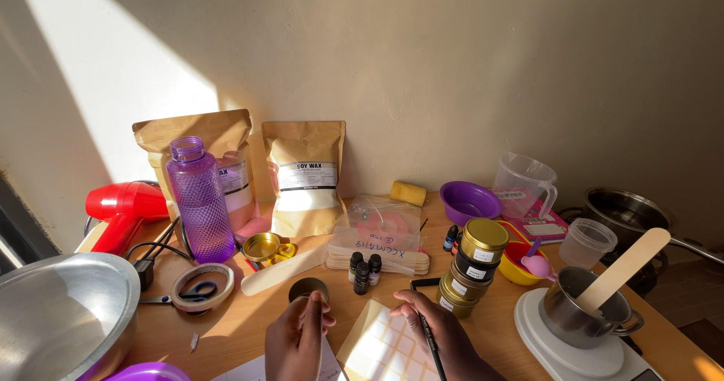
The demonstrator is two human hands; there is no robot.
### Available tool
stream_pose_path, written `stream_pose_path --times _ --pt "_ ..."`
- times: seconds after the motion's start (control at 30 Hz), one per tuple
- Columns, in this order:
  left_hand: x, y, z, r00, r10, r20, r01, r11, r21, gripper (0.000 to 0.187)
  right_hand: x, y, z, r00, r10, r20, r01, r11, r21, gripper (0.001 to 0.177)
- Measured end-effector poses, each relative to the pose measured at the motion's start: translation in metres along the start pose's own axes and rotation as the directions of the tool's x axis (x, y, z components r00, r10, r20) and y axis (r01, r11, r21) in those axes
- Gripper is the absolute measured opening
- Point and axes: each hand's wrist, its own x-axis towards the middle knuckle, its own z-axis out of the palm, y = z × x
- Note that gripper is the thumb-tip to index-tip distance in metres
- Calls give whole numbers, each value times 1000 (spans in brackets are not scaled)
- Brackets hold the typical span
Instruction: Writing on adhesive labels and applying them to the bottom of metal candle tins.
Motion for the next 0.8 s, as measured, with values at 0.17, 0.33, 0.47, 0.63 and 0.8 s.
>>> stream_pose_path --times 0.17,0.33,0.47,0.63,0.8 --pt "15 -32 6 880 175 443 -431 688 584 35 -1 -32 -15 966 -111 234 100 993 58 41" --pt "23 -44 11 728 88 680 -625 493 606 28 -1 -32 -7 927 -307 217 316 949 -9 29" --pt "19 -39 11 698 49 714 -651 456 606 15 -2 -30 -9 945 -172 279 198 978 -68 27" --pt "23 -47 13 644 67 762 -699 458 550 23 -1 -14 -2 959 -97 265 136 982 -135 28" --pt "25 -46 11 683 -28 729 -666 384 639 7 1 -5 4 962 -212 170 233 965 -116 29"
